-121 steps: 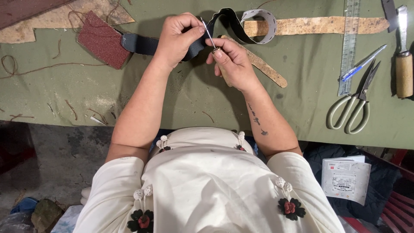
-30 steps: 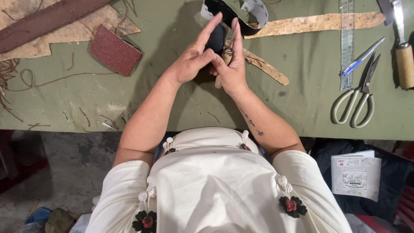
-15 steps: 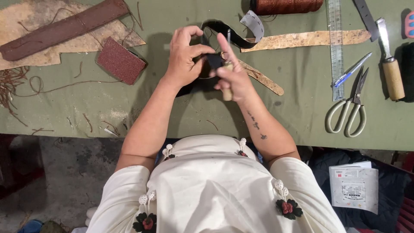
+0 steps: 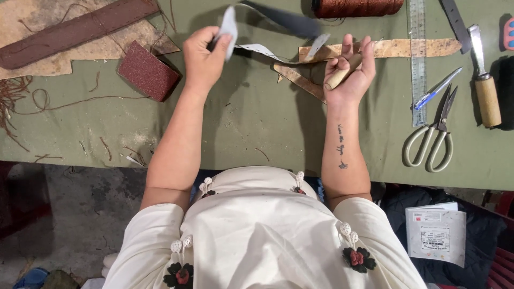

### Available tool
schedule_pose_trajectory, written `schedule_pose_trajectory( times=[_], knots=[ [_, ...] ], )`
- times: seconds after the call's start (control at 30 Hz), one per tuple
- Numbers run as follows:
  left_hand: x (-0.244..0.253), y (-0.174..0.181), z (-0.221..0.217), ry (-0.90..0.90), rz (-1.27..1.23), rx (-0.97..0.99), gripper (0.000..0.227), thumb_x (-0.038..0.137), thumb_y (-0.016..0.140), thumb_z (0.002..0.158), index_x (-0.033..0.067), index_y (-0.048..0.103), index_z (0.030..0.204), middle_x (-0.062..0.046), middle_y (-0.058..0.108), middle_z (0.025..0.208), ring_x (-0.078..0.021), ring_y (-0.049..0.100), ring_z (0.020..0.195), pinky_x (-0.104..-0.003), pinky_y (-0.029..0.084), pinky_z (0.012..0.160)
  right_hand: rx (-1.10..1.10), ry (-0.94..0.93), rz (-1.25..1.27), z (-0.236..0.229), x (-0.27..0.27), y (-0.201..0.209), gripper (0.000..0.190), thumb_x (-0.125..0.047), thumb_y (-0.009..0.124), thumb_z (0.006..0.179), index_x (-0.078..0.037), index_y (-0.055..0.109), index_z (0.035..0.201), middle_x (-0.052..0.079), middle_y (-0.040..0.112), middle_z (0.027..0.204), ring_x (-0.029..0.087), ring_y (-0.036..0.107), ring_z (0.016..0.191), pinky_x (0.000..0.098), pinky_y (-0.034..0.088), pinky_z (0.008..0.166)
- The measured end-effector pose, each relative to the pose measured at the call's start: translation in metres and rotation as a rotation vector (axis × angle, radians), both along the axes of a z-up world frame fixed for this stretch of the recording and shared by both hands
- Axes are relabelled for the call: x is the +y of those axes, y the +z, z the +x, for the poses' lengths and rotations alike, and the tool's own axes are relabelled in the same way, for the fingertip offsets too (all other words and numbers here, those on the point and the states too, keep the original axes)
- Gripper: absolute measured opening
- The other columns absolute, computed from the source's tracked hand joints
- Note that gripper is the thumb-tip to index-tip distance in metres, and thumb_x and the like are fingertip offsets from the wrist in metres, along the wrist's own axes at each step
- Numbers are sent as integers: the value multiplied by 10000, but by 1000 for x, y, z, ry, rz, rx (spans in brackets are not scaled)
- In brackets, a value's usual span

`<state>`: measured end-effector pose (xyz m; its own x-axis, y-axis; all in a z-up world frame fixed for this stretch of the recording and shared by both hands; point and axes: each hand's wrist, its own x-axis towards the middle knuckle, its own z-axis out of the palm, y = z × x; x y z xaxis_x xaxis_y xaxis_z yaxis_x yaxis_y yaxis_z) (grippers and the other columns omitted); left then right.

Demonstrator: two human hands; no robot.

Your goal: Hand-stitching a leather strap using an awl and needle.

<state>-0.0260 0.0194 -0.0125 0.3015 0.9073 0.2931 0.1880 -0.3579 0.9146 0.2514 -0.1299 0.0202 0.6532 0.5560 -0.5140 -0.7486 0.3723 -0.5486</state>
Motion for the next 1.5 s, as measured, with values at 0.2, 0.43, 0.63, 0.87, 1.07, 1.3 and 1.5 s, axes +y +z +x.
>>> schedule_pose_trajectory(
  times=[0.2, 0.43, 0.63, 0.87, 1.07, 1.3, 1.5],
  knots=[
    [19, -10, -7, 226, 45, -178, 95, 135, 697, 971, 59, 749, 947, -39, 742, 850, -148, 660, 787, -301, 528, 647, -56, 44, 15, 8, -4, 5, 300, -339, 662, 930, -75, 643, 1071, 95, 786, 1030, 85, 612, 571, 257, 546, 559],
    [14, 0, -9, 93, -121, -164, 72, 152, 746, 968, 86, 775, 964, -28, 751, 852, -130, 646, 766, -291, 519, 627, -404, 134, 67, -28, -9, 20, 501, -280, 573, 1069, -118, 510, 1539, 58, 701, 997, 57, 556, 593, 198, 458, 494],
    [5, 9, -8, -211, -16, -50, 146, 79, 758, 990, 40, 690, 868, 15, 432, 799, -128, 423, 746, -300, 340, 704, -701, 814, -81, -96, -11, 5, 664, 117, 555, 1025, -234, 446, 1579, 59, 694, 1119, 66, 551, 608, 205, 520, 497],
    [-3, 31, -8, -445, -131, -54, 176, -58, 661, 933, 22, 771, 1045, -12, 599, 879, -112, 547, 807, -272, 428, 721, -1052, 1050, 18, -108, -16, -8, 460, -146, 589, 1061, -104, 493, 1508, 62, 613, 1150, 92, 611, 718, 206, 547, 606],
    [-3, 32, -9, -457, -144, -30, 193, -55, 666, 949, 26, 779, 1084, -22, 671, 886, -113, 596, 808, -278, 494, 735, -1127, 1127, 79, -106, -17, -8, 496, -264, 514, 1145, -193, 353, 1608, 80, 674, 1201, 122, 674, 795, 218, 579, 642],
    [-4, 32, -7, -488, -146, -14, 143, -44, 675, 966, 36, 759, 1050, -19, 729, 917, -87, 656, 795, -248, 527, 731, -1207, 1088, 68, -104, -16, -4, 494, -313, 501, 1164, -218, 329, 1617, 82, 700, 1224, 109, 669, 756, 205, 586, 638],
    [-2, 26, -9, -476, -79, 20, 101, -21, 690, 980, 42, 756, 1024, -28, 699, 860, -116, 629, 786, -291, 501, 735, -1251, 1065, 88, -105, -15, -7, 486, -366, 501, 1163, -220, 364, 1605, 76, 698, 1180, 101, 654, 719, 210, 569, 622]
  ],
)
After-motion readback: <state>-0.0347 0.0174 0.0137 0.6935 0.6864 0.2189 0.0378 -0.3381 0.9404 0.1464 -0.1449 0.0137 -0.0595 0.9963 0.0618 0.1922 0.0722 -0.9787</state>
